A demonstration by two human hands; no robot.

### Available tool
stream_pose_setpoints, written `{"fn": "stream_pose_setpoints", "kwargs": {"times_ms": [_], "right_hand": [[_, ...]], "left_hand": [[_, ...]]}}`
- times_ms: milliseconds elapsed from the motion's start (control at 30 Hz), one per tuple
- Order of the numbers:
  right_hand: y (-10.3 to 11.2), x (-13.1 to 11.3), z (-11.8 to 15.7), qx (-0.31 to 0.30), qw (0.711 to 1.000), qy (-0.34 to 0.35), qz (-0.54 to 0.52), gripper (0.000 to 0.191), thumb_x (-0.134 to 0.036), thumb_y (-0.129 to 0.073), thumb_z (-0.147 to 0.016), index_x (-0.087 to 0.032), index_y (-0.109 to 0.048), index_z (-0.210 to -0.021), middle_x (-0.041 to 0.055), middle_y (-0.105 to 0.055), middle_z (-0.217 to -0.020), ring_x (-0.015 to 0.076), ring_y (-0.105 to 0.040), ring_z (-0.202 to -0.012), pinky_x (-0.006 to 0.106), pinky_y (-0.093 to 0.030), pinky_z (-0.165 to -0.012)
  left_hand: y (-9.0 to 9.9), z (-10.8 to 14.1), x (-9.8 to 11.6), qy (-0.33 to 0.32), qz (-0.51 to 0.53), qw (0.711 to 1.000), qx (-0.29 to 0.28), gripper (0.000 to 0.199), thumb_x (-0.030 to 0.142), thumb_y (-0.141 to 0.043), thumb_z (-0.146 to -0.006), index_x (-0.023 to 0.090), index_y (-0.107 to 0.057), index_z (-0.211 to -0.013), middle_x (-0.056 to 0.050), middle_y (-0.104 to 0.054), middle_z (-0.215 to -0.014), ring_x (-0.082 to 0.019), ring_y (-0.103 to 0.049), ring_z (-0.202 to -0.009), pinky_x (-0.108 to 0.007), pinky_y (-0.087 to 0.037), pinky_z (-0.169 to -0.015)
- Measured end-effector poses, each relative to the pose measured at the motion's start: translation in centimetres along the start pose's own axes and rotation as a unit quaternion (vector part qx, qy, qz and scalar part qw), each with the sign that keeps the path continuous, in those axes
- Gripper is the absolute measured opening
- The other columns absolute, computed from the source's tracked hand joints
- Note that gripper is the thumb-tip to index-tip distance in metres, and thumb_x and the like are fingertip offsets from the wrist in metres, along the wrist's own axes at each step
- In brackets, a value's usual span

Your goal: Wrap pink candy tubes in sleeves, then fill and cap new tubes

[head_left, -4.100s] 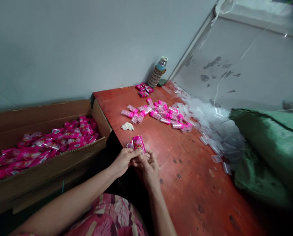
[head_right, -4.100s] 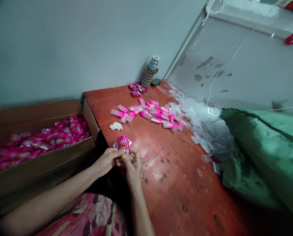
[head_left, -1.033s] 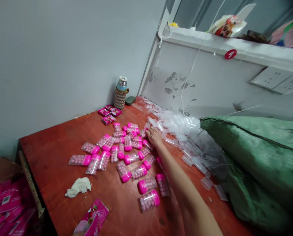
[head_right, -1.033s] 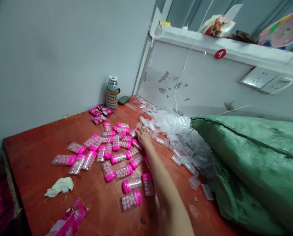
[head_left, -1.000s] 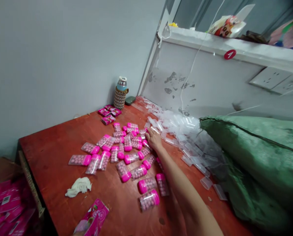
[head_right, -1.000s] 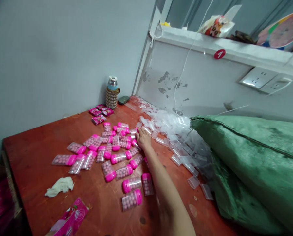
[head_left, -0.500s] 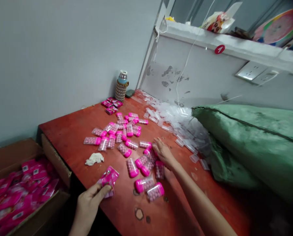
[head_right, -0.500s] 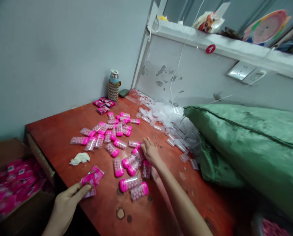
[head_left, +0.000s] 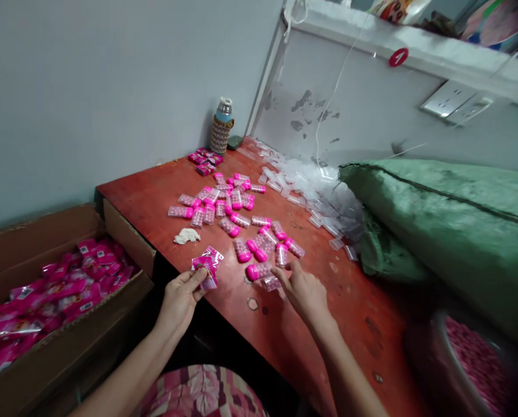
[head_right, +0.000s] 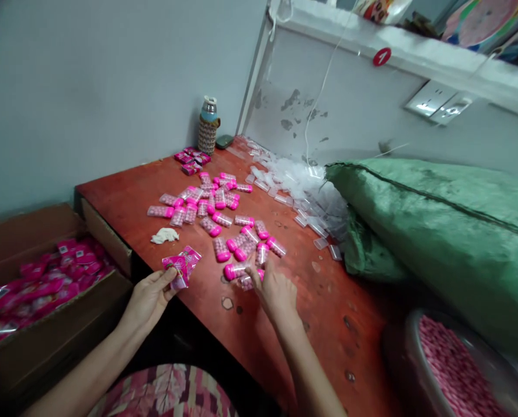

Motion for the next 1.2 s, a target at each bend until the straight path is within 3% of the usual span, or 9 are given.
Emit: {"fn": "stream_pose_setpoints", "kwargs": {"times_ms": [167, 333, 433, 500, 633, 767, 867, 1067, 1200], "right_hand": [[-2.6, -0.5, 1.4, -0.034, 0.997, -0.059, -0.033, 0.065, -0.069, -0.033, -0.076, -0.014, -0.046, -0.109, 0.0210, -0.065, -0.085, 0.0344, -0.062, -0.081, 0.042, -0.042, -0.064], [-3.7, 0.2, 1.6, -0.003, 0.993, -0.038, -0.115, 0.055, -0.051, -0.046, -0.078, -0.018, -0.038, -0.122, 0.0154, -0.064, -0.093, 0.0309, -0.061, -0.085, 0.037, -0.041, -0.065], [-4.1, 0.7, 2.1, 0.011, 0.974, -0.034, -0.224, 0.042, -0.047, -0.050, -0.076, -0.018, -0.052, -0.107, 0.0082, -0.064, -0.077, 0.0256, -0.061, -0.073, 0.032, -0.040, -0.059], [-4.2, 0.5, 2.8, 0.005, 0.930, -0.035, -0.365, 0.037, -0.048, -0.052, -0.074, -0.018, -0.055, -0.096, 0.0026, -0.060, -0.064, 0.0206, -0.058, -0.059, 0.028, -0.040, -0.051], [-3.5, -1.9, 4.7, -0.041, 0.795, 0.012, -0.606, 0.032, -0.045, -0.055, -0.076, -0.018, -0.053, -0.094, -0.0023, -0.055, -0.060, 0.0129, -0.051, -0.049, 0.024, -0.041, -0.046], [-3.3, -4.8, 6.7, -0.089, 0.736, 0.046, -0.669, 0.026, -0.040, -0.054, -0.080, -0.019, -0.051, -0.094, -0.0011, -0.056, -0.069, 0.0115, -0.053, -0.054, 0.023, -0.044, -0.048], [-3.8, -6.3, 7.4, -0.104, 0.735, 0.051, -0.668, 0.028, -0.039, -0.054, -0.080, -0.020, -0.048, -0.101, -0.0012, -0.056, -0.071, 0.0117, -0.054, -0.054, 0.022, -0.045, -0.048], [-4.6, -7.7, 7.6, -0.081, 0.780, 0.063, -0.618, 0.031, -0.039, -0.051, -0.082, -0.021, -0.046, -0.107, -0.0008, -0.057, -0.071, 0.0117, -0.054, -0.055, 0.022, -0.046, -0.047], [-4.8, -7.9, 7.5, -0.062, 0.777, 0.056, -0.624, 0.031, -0.037, -0.051, -0.083, -0.021, -0.046, -0.109, -0.0004, -0.059, -0.073, 0.0117, -0.055, -0.057, 0.021, -0.046, -0.047]], "left_hand": [[-0.4, 0.3, -0.8, 0.028, 0.012, 0.999, -0.026, 0.020, 0.022, -0.076, -0.058, 0.011, -0.064, -0.070, 0.001, -0.064, -0.064, -0.008, -0.059, -0.056, -0.018, -0.051, -0.055], [-0.6, 0.3, -0.8, 0.037, 0.059, 0.998, -0.012, 0.015, 0.017, -0.073, -0.062, 0.012, -0.062, -0.072, 0.000, -0.065, -0.067, -0.009, -0.061, -0.059, -0.021, -0.053, -0.057], [-1.0, 0.1, -0.8, 0.044, 0.090, 0.995, 0.000, 0.012, 0.014, -0.070, -0.065, 0.012, -0.061, -0.073, 0.000, -0.064, -0.067, -0.010, -0.061, -0.058, -0.023, -0.054, -0.056], [-1.6, 0.0, -0.9, 0.055, 0.107, 0.993, 0.009, 0.011, 0.014, -0.069, -0.067, 0.013, -0.061, -0.075, 0.000, -0.064, -0.066, -0.011, -0.061, -0.057, -0.024, -0.054, -0.055], [-2.9, -0.1, -1.5, 0.087, 0.146, 0.985, 0.037, 0.008, 0.013, -0.065, -0.071, 0.015, -0.060, -0.077, 0.000, -0.064, -0.065, -0.012, -0.062, -0.057, -0.025, -0.054, -0.054], [-3.9, -0.3, -2.0, 0.106, 0.183, 0.976, 0.045, 0.007, 0.012, -0.063, -0.073, 0.015, -0.060, -0.079, 0.000, -0.066, -0.067, -0.012, -0.063, -0.057, -0.026, -0.054, -0.055], [-3.9, -0.5, -2.5, 0.125, 0.179, 0.974, 0.052, 0.004, 0.016, -0.062, -0.075, 0.014, -0.060, -0.078, -0.002, -0.065, -0.064, -0.013, -0.063, -0.054, -0.025, -0.053, -0.051], [-4.1, -0.5, -3.0, 0.122, 0.204, 0.971, 0.022, 0.006, 0.016, -0.063, -0.074, 0.013, -0.059, -0.073, -0.003, -0.063, -0.063, -0.012, -0.060, -0.050, -0.022, -0.051, -0.048], [-4.4, -0.2, -2.9, 0.133, 0.218, 0.967, 0.014, 0.005, 0.016, -0.061, -0.076, 0.012, -0.059, -0.074, -0.002, -0.063, -0.063, -0.011, -0.060, -0.049, -0.022, -0.051, -0.048]]}}
Point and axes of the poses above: each hand's wrist, its own z-axis away from the middle knuckle, its own y-axis out of the back of the hand, x = y × z, the point moved 3 cm from there along -z, towards the middle knuckle
